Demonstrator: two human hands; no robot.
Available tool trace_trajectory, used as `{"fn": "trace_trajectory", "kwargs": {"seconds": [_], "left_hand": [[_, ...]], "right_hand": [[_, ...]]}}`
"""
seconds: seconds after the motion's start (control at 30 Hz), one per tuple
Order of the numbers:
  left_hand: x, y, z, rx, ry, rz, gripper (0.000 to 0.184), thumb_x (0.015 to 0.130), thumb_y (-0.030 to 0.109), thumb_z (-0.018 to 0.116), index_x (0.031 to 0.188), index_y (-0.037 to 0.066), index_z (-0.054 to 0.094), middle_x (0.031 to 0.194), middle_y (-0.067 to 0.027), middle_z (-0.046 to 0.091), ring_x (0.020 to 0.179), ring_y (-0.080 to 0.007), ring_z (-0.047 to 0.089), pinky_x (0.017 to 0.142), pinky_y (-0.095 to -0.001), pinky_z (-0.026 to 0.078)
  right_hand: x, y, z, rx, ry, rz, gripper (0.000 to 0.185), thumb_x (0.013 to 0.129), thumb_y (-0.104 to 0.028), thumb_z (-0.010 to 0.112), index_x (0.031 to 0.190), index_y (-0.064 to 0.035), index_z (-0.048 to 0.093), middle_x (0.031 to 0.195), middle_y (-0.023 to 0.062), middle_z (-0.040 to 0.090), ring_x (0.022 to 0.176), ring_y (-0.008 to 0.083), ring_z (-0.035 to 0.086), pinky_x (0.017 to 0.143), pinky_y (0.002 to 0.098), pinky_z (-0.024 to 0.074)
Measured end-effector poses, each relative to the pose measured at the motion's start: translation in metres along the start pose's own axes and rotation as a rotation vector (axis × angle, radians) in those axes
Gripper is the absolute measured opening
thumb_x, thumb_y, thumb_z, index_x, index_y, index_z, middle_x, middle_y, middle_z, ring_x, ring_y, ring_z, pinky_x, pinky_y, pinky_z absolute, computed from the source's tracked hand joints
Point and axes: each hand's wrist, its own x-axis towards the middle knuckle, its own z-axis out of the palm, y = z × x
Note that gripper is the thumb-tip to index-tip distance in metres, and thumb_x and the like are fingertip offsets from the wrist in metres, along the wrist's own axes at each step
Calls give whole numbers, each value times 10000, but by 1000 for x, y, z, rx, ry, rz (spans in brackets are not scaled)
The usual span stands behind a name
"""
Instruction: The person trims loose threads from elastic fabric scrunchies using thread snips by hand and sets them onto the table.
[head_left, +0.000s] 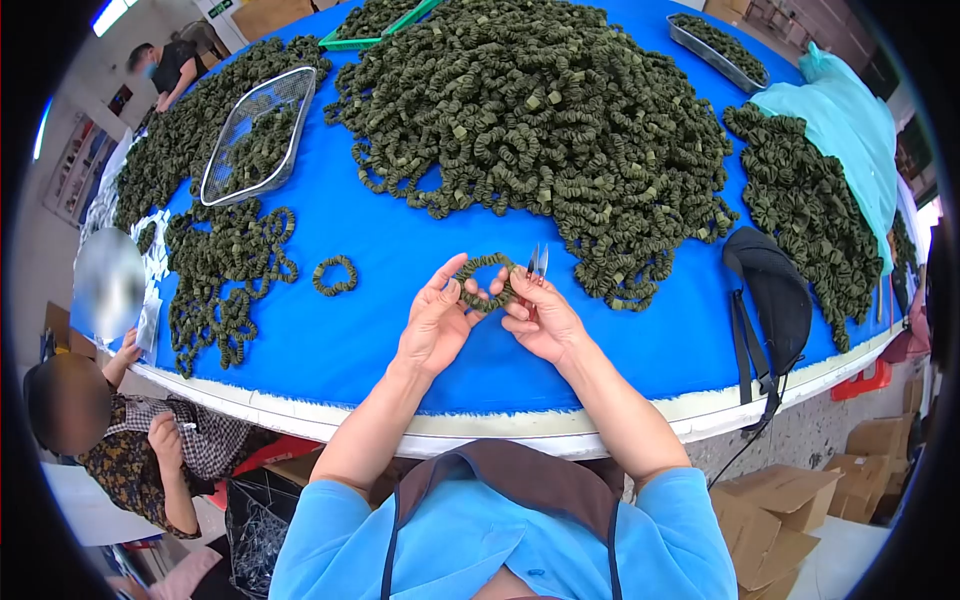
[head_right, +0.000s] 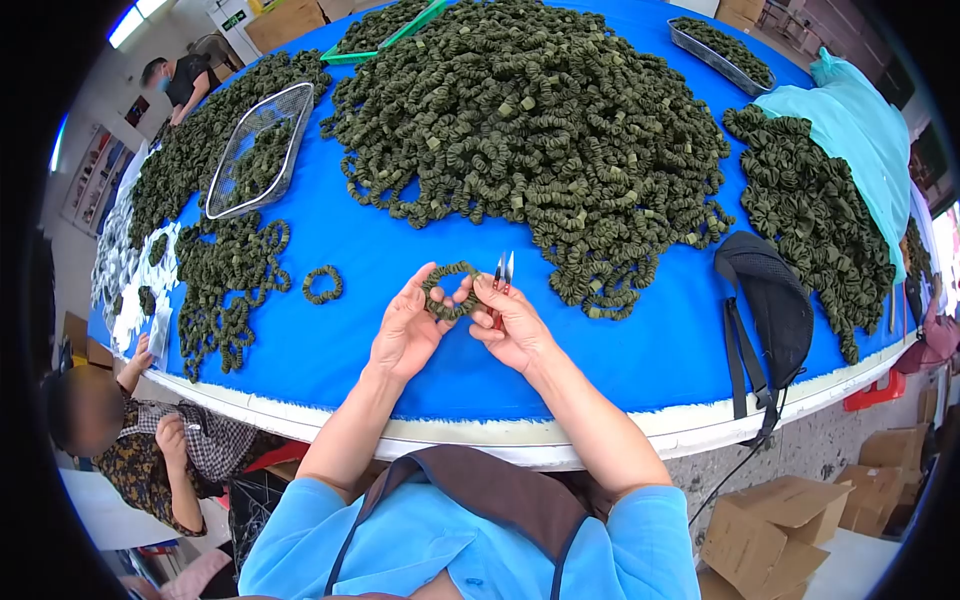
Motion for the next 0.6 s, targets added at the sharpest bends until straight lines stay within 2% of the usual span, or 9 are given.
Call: {"fn": "trace_trajectory", "kwargs": {"seconds": [0.13, 0.3, 0.4, 0.47, 0.5, 0.6], "left_hand": [[0, -1, -14, -75, -189, 20, 460, 882, 90, 667, 1293, 22, 471, 827, -73, 588, 800, -177, 573, 777, -297, 468], [-2, 6, -8, 62, -229, 27, 434, 888, 89, 658, 1275, 19, 473, 786, -63, 564, 744, -160, 533, 749, -291, 453], [4, 4, -9, 231, -178, 84, 419, 906, 73, 629, 1287, 26, 462, 808, -61, 577, 762, -132, 530, 729, -263, 440], [4, 6, -10, 475, -73, 175, 328, 920, 36, 584, 1237, 34, 502, 852, -52, 590, 752, -102, 522, 721, -231, 443], [5, 8, -13, 477, -57, 197, 328, 920, 36, 584, 1237, 34, 502, 852, -52, 590, 752, -102, 522, 721, -231, 443], [9, 11, -20, 736, -32, 329, 263, 927, 0, 539, 1184, 53, 536, 881, -38, 598, 752, -84, 522, 687, -214, 442]], "right_hand": [[10, -8, -24, -21, -71, -69, 169, 947, -202, 607, 990, -39, 607, 696, 14, 564, 413, 6, 318, 358, 138, 226], [8, -18, -28, -95, -103, -29, 176, 954, -209, 598, 990, -37, 599, 654, 17, 527, 409, 0, 289, 358, 138, 217], [7, -9, -23, -74, -155, 24, 182, 961, -215, 586, 1001, -37, 596, 676, 36, 551, 412, 4, 296, 358, 141, 220], [6, -3, -20, -53, -173, 62, 189, 969, -220, 573, 1011, -37, 593, 698, 55, 574, 414, 8, 303, 359, 144, 224], [7, -2, -18, -61, -191, 81, 189, 969, -220, 573, 1011, -37, 593, 698, 55, 574, 414, 8, 303, 359, 144, 224], [9, -1, -12, -248, -171, 67, 208, 981, -231, 552, 1037, -34, 589, 757, 79, 617, 419, 16, 320, 358, 154, 237]]}}
